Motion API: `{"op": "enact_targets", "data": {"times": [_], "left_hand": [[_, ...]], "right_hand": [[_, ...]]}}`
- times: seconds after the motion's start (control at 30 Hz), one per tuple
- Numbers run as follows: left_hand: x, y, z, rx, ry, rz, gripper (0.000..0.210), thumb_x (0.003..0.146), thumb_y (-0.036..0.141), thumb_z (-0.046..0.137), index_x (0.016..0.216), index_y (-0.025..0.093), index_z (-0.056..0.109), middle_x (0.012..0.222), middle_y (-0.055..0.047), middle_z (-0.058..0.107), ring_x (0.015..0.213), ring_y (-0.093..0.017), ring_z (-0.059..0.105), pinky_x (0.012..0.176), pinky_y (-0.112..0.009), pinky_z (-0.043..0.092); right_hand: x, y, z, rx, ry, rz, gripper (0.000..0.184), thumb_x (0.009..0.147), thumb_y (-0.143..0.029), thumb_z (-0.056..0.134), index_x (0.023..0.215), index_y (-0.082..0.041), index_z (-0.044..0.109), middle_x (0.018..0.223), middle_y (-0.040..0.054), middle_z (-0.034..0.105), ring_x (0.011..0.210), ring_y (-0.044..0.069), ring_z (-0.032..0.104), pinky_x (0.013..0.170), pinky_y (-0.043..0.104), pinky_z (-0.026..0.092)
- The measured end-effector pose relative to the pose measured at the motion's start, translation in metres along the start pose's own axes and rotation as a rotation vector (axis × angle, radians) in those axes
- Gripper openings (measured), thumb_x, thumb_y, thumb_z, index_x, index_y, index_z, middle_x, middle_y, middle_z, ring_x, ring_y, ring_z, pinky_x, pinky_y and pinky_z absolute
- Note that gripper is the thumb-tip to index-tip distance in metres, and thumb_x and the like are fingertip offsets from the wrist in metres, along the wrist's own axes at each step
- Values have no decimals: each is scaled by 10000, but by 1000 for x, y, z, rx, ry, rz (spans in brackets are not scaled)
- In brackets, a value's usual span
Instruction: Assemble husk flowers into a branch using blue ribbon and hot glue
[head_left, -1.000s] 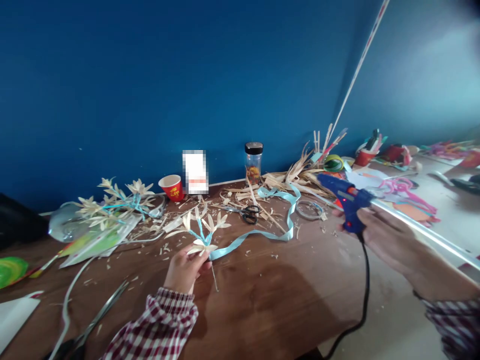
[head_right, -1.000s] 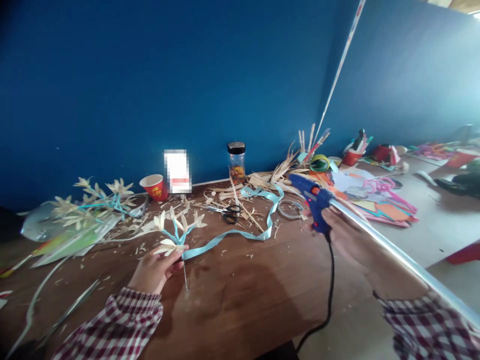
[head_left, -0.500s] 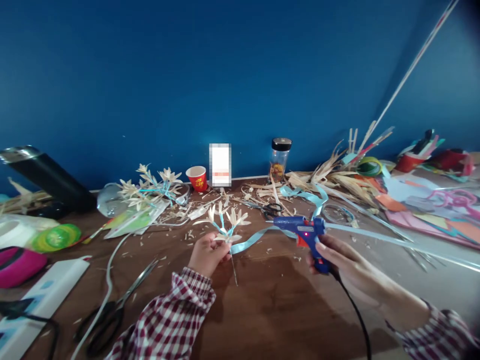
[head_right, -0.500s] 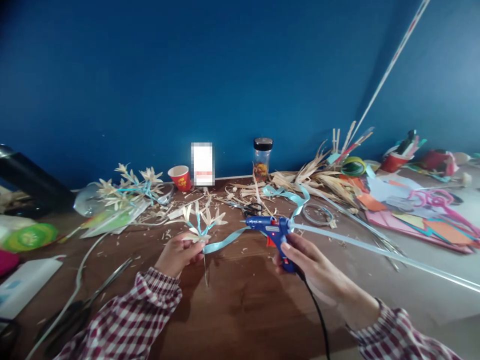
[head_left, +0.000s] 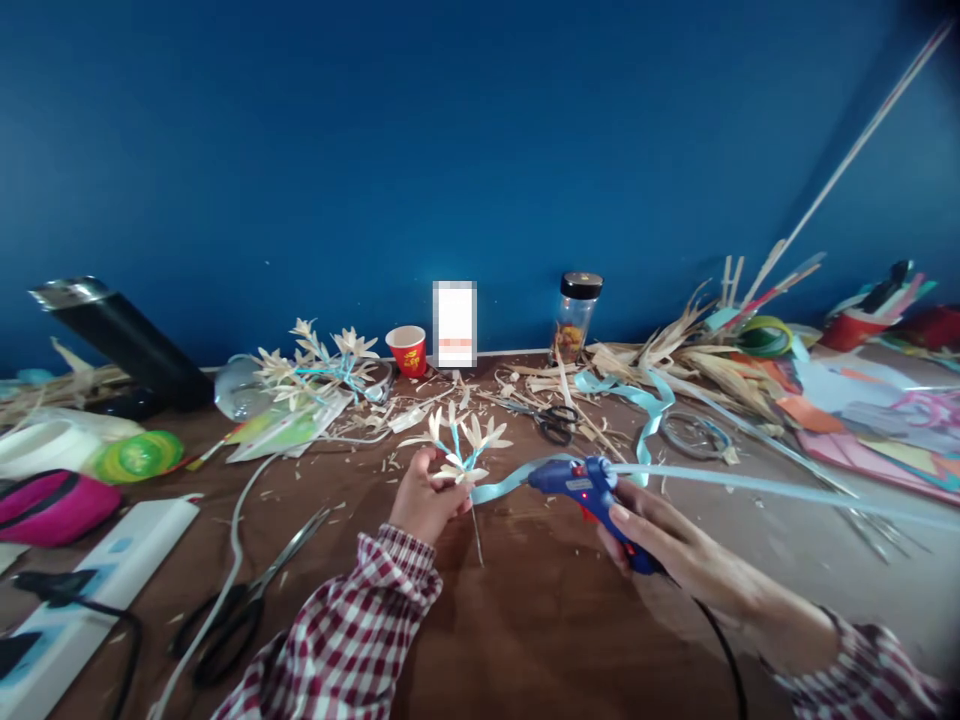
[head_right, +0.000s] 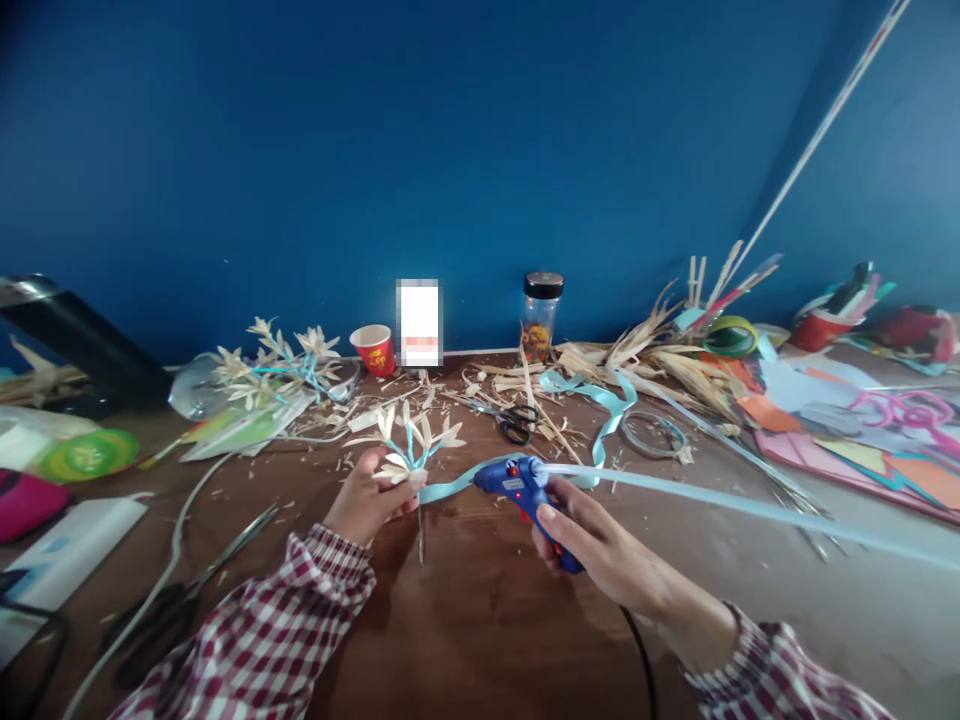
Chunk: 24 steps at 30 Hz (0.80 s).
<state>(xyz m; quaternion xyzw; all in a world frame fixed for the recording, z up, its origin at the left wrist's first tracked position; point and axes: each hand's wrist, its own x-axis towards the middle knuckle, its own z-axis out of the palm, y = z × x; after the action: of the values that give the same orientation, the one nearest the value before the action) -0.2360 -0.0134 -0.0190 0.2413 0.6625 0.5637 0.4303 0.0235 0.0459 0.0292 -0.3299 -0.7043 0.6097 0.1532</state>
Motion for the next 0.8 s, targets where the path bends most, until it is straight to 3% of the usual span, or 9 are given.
{"op": "enact_targets", "data": {"times": [0.27,0.47,0.63,0.8], "left_hand": [[0,2,0,75,-13,0,507,583,223,749,955,193,405,565,67,597,451,-95,573,448,-197,474],[-5,7,4,193,38,92,346,591,340,730,783,177,493,551,52,561,469,-101,556,466,-227,499],[-4,0,4,295,76,210,390,533,349,760,801,172,539,546,35,601,470,-111,554,457,-206,447],[-2,1,0,440,84,227,379,543,383,749,792,165,564,549,27,601,486,-116,566,497,-217,451]], "right_hand": [[7,4,8,-27,-18,-44,372,910,-479,358,717,-182,472,611,-19,457,555,103,402,549,246,341],[10,1,13,-59,-60,-70,354,925,-446,352,733,-177,478,637,-20,461,574,99,407,568,239,344],[14,-1,18,-38,-85,-97,334,926,-435,360,749,-175,474,638,-26,451,570,91,397,554,228,334],[18,0,21,2,-90,-65,354,912,-470,367,751,-176,480,628,-26,454,548,92,405,526,223,342]]}}
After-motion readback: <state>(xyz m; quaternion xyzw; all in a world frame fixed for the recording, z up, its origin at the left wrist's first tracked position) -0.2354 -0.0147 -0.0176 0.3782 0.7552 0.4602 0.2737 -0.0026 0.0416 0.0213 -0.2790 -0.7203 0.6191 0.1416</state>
